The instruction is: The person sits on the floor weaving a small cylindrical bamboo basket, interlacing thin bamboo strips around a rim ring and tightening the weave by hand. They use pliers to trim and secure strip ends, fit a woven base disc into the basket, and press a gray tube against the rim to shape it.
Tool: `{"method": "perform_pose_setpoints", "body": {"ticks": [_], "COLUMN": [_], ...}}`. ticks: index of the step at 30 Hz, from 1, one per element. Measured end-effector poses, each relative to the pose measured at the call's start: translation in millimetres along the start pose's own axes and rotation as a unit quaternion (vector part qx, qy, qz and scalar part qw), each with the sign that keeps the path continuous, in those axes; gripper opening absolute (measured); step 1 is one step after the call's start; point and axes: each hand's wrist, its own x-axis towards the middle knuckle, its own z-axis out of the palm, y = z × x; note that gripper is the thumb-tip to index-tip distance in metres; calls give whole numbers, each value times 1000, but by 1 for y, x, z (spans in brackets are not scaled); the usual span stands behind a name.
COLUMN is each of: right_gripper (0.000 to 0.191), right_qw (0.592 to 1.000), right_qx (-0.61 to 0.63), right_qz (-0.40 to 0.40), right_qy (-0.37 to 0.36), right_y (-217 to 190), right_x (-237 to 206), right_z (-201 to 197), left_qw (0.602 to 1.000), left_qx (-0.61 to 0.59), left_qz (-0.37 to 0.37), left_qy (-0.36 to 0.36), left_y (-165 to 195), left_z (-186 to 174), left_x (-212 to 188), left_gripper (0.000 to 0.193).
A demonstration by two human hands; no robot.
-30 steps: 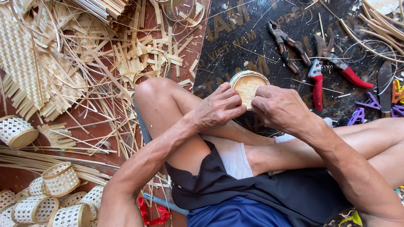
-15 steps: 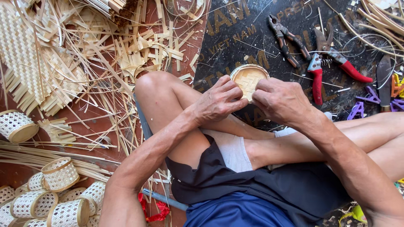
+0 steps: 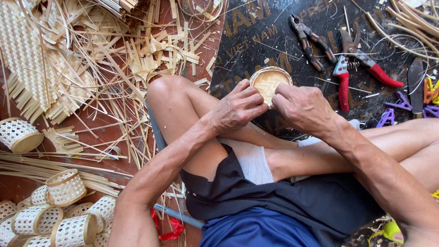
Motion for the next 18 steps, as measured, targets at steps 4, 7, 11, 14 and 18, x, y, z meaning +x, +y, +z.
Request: {"method": "perform_pose_setpoints", "body": {"ticks": [4, 7, 11, 14, 18], "right_gripper": [11, 11, 15, 12, 11], "right_qw": [1000, 999, 1000, 1000, 998], "right_qx": [-2, -6, -7, -27, -48], "right_qz": [-5, -14, -6, -13, -32], "right_qy": [21, 38, 19, 3, -27], "right_y": [-1, -3, -5, -4, -1], "right_x": [-5, -6, -5, -6, -7], "right_z": [-3, -4, -6, -9, -12], "left_qw": [1000, 1000, 1000, 1000, 999], "left_qx": [11, 14, 18, 21, 23], "left_qz": [14, 15, 19, 19, 31], "left_qy": [19, 9, 12, 11, 7], "left_y": [-2, -3, -4, -4, -8], "left_z": [2, 3, 4, 5, 4], "left_x": [0, -1, -1, 0, 2], "left_gripper": [24, 22, 22, 22, 19]}}
